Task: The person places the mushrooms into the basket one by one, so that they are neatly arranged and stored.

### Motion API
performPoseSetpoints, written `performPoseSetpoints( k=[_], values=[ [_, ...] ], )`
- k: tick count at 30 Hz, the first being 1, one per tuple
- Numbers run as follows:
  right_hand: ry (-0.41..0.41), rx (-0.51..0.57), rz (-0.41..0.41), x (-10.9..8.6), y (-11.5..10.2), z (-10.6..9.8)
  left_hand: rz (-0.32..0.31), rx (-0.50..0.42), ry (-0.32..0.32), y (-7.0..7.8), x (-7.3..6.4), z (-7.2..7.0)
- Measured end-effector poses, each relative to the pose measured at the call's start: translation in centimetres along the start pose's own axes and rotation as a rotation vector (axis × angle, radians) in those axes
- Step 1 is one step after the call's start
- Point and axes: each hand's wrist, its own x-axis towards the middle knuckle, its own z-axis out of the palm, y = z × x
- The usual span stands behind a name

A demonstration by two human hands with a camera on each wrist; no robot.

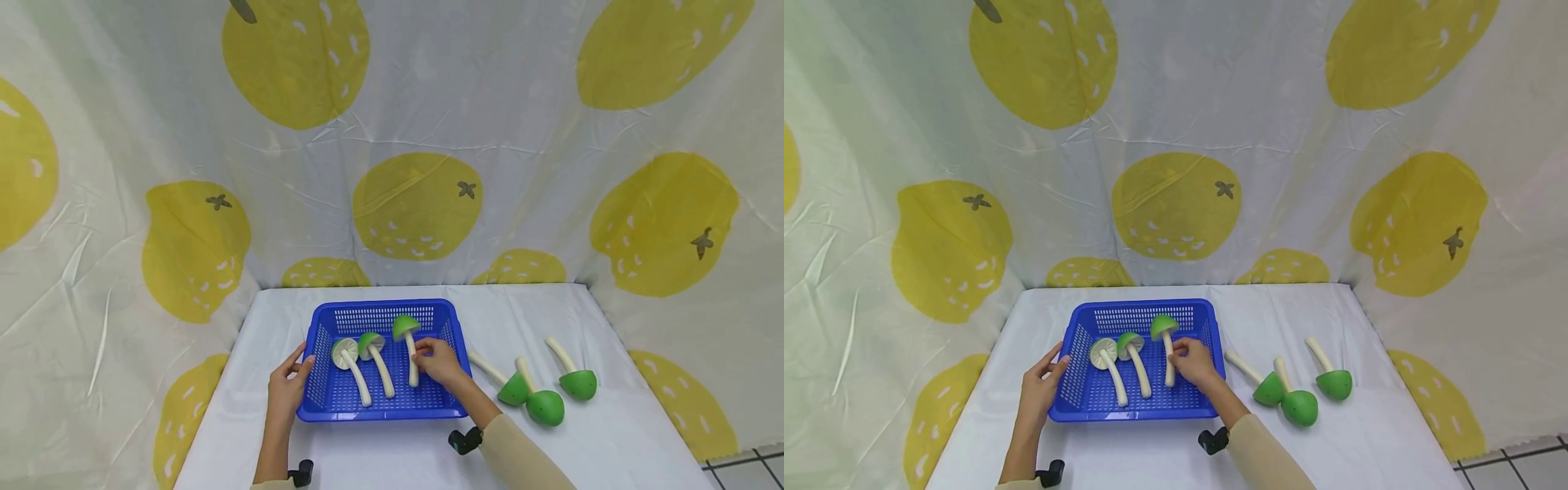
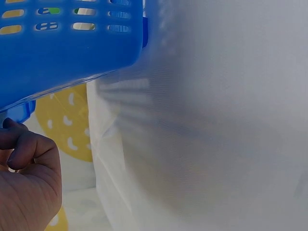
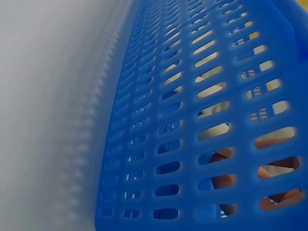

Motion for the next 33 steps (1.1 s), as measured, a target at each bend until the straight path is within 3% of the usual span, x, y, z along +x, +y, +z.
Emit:
performPoseSetpoints(
  k=[15,23,33],
  values=[
    [-0.031,0.003,0.074,-0.19,-0.09,0.08,-0.007,-0.007,-0.006,0.03,-0.04,0.01],
    [-0.018,0.001,0.039,-0.12,0.2,0.05,-0.003,-0.007,-0.005,-0.02,0.01,0.04],
    [0.059,-0.058,-0.026,0.03,0.37,-0.07,-0.005,-0.006,-0.005,0.07,-0.05,0.02]
  ],
)
